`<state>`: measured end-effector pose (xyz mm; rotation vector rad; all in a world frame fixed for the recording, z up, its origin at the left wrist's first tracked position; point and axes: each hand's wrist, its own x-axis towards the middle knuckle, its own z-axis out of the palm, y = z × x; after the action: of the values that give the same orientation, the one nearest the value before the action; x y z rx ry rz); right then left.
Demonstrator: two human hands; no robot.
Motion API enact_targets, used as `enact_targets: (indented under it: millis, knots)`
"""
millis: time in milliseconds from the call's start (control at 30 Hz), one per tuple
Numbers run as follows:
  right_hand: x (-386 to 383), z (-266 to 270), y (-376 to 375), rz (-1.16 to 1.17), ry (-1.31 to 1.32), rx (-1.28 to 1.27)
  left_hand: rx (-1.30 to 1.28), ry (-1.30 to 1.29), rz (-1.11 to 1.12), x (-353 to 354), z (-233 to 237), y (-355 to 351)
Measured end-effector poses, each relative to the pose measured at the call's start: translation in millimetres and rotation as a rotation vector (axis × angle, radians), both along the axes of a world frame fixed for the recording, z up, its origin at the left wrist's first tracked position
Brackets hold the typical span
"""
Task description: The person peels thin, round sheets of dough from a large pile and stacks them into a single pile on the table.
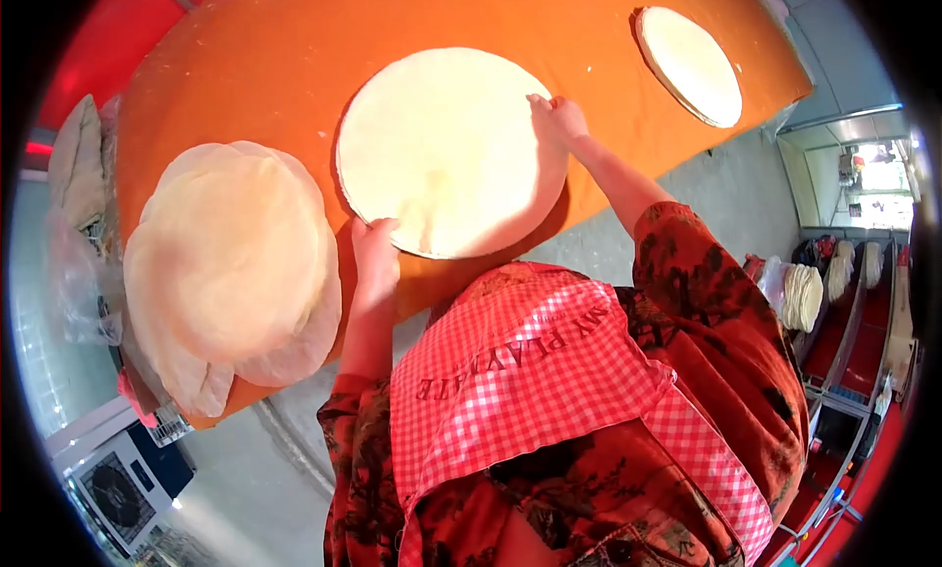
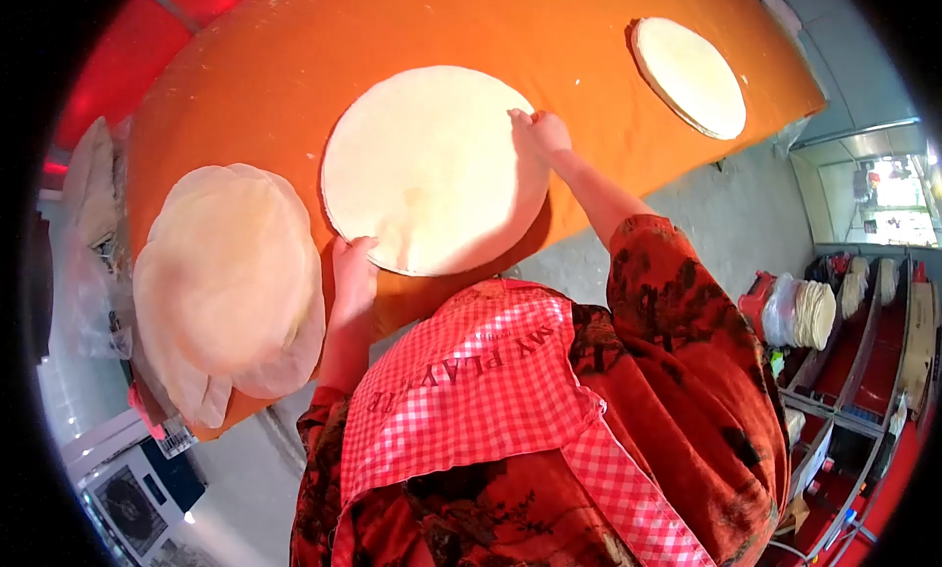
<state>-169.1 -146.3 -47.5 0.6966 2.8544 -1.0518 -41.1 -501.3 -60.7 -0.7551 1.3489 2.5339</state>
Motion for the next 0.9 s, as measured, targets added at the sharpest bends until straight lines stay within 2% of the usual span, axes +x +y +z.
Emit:
enact_targets:
  millis: [133,200,233,267,333,400,467,500,533,600,733,800,867,900]
  knots:
    - [2,-7,-3,-0.044,0.069,-0.075,-0.089,0.078,-0.076,1,-4,-6]
    - [3,-1,-10,-0.113,0.098,-0.071,-0.131,0.024,-0.145,0,-7,-11]
    - [4,6,-9,-0.103,0.078,-0.039,-0.095,-0.022,-0.131,-1,6,-6]
    - [6,10,-9,-0.091,0.053,-0.010,-0.002,0.088,-0.094,-1,7,-1]
    - [5,3,-10,-0.145,0.087,-0.003,-0.058,0.074,-0.065,2,-1,-2]
    - [6,2,-18,-0.167,0.110,0.007,0.017,0.038,-0.010,2,2,0]
    - [9,8,-21,-0.196,0.142,0.064,-0.043,-0.049,-0.057,2,-1,-4]
    - [10,11,-16,-0.150,0.109,0.069,-0.058,-0.027,-0.052,3,0,-2]
    - [13,13,-23,-0.204,0.170,0.128,-0.073,-0.006,-0.041,4,5,0]
    - [12,12,-3,-0.085,0.099,-0.074,-0.116,-0.104,-0.161,5,45,4]
    - [13,28,17,0.006,0.086,-0.352,-0.448,0.086,-0.481,2,30,-14]
    - [8,36,33,0.033,0.150,-0.398,-0.222,0.056,-0.256,-1,114,48]
    - [1,52,70,0.057,0.261,-0.461,-0.265,0.175,-0.178,-19,114,88]
    - [-2,62,99,0.066,0.334,-0.499,-0.265,0.197,-0.210,-30,120,115]
